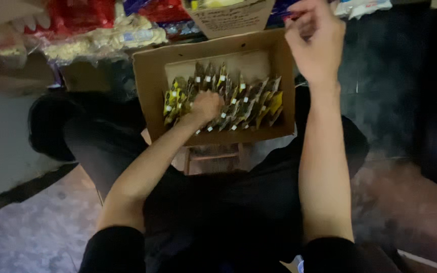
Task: The person takes food pouches from a cardboard box resting on their lap and places them one by one onto a storage shelf.
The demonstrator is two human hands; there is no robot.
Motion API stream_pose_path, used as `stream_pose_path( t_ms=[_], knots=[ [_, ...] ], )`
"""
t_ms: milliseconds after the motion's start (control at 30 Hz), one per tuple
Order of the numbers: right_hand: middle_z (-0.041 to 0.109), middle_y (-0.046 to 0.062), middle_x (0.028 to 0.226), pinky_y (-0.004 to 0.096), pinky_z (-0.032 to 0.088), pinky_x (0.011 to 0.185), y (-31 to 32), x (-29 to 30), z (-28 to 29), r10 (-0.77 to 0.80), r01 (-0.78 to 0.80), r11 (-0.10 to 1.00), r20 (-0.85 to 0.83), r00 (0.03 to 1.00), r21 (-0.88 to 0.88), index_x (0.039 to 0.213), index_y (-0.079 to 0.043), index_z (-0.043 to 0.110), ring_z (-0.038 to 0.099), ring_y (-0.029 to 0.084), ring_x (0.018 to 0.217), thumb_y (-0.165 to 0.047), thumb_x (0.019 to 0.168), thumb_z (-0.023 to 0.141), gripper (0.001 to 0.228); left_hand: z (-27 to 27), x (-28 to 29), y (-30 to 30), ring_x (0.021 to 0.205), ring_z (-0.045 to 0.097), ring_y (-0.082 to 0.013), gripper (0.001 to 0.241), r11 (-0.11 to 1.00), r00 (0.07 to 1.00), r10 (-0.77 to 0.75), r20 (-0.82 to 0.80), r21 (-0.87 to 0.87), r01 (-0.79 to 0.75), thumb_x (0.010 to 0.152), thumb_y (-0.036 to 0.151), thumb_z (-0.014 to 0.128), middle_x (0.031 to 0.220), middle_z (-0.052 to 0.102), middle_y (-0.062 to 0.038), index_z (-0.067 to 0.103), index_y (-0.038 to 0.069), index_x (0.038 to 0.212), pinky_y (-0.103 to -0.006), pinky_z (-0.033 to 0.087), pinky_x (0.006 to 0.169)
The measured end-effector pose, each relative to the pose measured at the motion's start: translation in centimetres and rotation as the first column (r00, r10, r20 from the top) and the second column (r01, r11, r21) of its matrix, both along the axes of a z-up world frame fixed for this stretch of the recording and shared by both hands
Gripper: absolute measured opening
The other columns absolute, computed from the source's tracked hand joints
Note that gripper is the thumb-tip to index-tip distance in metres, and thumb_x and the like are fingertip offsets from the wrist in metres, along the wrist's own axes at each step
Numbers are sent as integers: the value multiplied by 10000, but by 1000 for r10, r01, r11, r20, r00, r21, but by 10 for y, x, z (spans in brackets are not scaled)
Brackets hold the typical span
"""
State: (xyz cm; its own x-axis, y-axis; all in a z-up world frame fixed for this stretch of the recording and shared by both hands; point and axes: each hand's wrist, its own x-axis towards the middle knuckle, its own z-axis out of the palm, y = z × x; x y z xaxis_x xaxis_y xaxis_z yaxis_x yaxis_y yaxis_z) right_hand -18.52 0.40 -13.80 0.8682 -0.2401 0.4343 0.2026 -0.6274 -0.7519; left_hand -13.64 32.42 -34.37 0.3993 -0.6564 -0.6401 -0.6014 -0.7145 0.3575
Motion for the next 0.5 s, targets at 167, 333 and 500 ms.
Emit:
stream_pose_path(
  t_ms=[167, 333, 500],
  knots=[
    [753, 101, 965, 364, 618, 828, -3, -7, 10, -15, 16, 999, 34, 999, -39, 1183, -11, 781, 750, 222, 874, 80, 1167, 832, 106, -43, -35, -51, 673, 738, -217, 363, 996, 997, -40, -60, -84, 35, 1128, 138, 575, 758, 731, 23, 902, 180, 973, -495, 618, 735],
    [794, 51, 999, 323, 595, 825, 1, -14, 28, -95, 99, 992, -47, 994, 83, 1139, -60, 760, 712, 163, 873, 44, 1091, 754, 115, -74, -74, -119, 965, 802, -381, 404, 996, 991, -26, -129, -86, 15, 1137, 368, 571, 1118, 847, -166, 887, 142, 1248, -530, 644, 812],
    [759, 62, 966, 352, 603, 804, -2, -18, 28, -110, 112, 993, -58, 992, 34, 1159, -66, 754, 718, 194, 875, -65, 1142, 761, 18, -125, -109, -166, 785, 763, -301, 198, 997, 995, -70, -76, 38, 73, 1039, 60, 652, 877, 772, -134, 756, 68, 871, -474, 624, 676]
  ],
)
